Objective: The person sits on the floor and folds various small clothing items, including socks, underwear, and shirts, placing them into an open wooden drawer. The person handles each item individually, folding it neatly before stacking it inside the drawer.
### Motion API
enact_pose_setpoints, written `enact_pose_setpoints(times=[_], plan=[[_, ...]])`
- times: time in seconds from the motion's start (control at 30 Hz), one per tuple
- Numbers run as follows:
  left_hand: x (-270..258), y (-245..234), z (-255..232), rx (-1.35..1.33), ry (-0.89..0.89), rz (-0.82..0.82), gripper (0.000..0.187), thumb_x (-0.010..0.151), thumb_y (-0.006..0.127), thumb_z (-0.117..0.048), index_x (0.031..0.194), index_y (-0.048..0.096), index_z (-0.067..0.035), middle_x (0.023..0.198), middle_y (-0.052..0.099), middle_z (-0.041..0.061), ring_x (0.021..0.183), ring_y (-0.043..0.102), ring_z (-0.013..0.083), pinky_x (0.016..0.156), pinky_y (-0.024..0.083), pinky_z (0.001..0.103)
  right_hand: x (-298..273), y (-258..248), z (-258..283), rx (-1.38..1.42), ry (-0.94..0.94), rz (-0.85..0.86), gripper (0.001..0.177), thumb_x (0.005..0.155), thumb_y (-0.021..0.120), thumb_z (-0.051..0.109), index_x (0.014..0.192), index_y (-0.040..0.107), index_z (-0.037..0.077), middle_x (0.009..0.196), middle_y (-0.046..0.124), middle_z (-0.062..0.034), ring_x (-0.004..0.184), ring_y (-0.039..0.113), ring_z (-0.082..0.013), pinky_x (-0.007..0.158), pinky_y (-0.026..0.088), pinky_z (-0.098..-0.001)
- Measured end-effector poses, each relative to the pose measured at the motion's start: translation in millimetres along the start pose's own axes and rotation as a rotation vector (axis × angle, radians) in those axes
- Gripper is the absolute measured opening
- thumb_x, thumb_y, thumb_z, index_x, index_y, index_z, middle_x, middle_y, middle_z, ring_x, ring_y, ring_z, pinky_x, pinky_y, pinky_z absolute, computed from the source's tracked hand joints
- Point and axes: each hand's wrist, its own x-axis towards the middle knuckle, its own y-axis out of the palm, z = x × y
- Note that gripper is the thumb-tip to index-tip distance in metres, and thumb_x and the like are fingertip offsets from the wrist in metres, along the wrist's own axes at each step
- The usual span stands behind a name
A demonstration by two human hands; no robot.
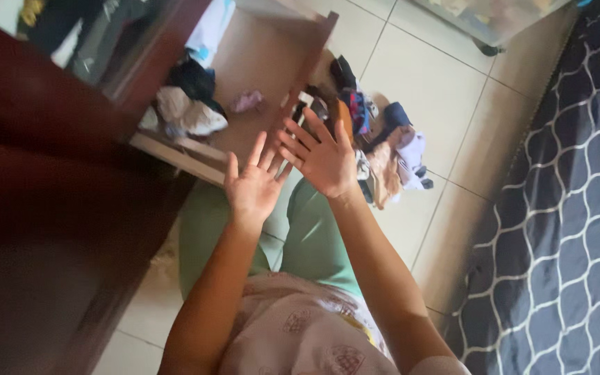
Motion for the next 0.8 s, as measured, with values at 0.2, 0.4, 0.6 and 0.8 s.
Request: enact_pose_setpoints(times=[0.2, 0.4, 0.6, 0.8], plan=[[-12.7, -1.4, 24.1, -0.016, 0.024, 0.031, 0.081, 0.102, 0.028, -0.067, 0.163, 0.033, -0.014, 0.164, 0.041, 0.012, 0.152, 0.036, 0.0287, 0.128, 0.019, 0.050, -45.8, -7.6, 17.8, -0.078, -0.019, -0.062, 0.070, 0.104, 0.039, 0.062, 0.159, 0.039, 0.017, 0.159, 0.045, -0.0221, 0.143, 0.048, -0.0406, 0.117, 0.041, -0.0539], [-1.8, -2.2, 27.8, 0.009, 0.014, 0.047, 0.080, 0.104, 0.030, -0.065, 0.163, 0.034, -0.011, 0.154, 0.048, 0.014, 0.145, 0.042, 0.0283, 0.124, 0.031, 0.048, -41.4, -13.3, 23.7, -0.114, -0.017, -0.062, 0.070, 0.104, 0.040, 0.062, 0.158, 0.041, 0.017, 0.158, 0.045, -0.0210, 0.143, 0.048, -0.0397, 0.117, 0.040, -0.0535], [25.6, -5.6, 22.5, 0.076, -0.025, 0.067, 0.080, 0.104, 0.032, -0.064, 0.163, 0.034, -0.011, 0.153, 0.048, 0.013, 0.142, 0.043, 0.0252, 0.121, 0.033, 0.045, -21.3, -17.6, 28.5, -0.101, 0.059, -0.053, 0.070, 0.103, 0.039, 0.062, 0.156, 0.042, 0.015, 0.157, 0.046, -0.0225, 0.142, 0.047, -0.0405, 0.116, 0.040, -0.0553], [22.3, -12.2, 26.8, 0.045, -0.027, 0.045, 0.078, 0.105, 0.031, -0.064, 0.163, 0.037, -0.012, 0.158, 0.045, 0.011, 0.143, 0.042, 0.0253, 0.123, 0.030, 0.046, -19.1, -25.8, 30.7, -0.096, 0.083, -0.068, 0.070, 0.103, 0.040, 0.063, 0.153, 0.045, 0.014, 0.158, 0.046, -0.0229, 0.146, 0.046, -0.0396, 0.121, 0.039, -0.0555]])
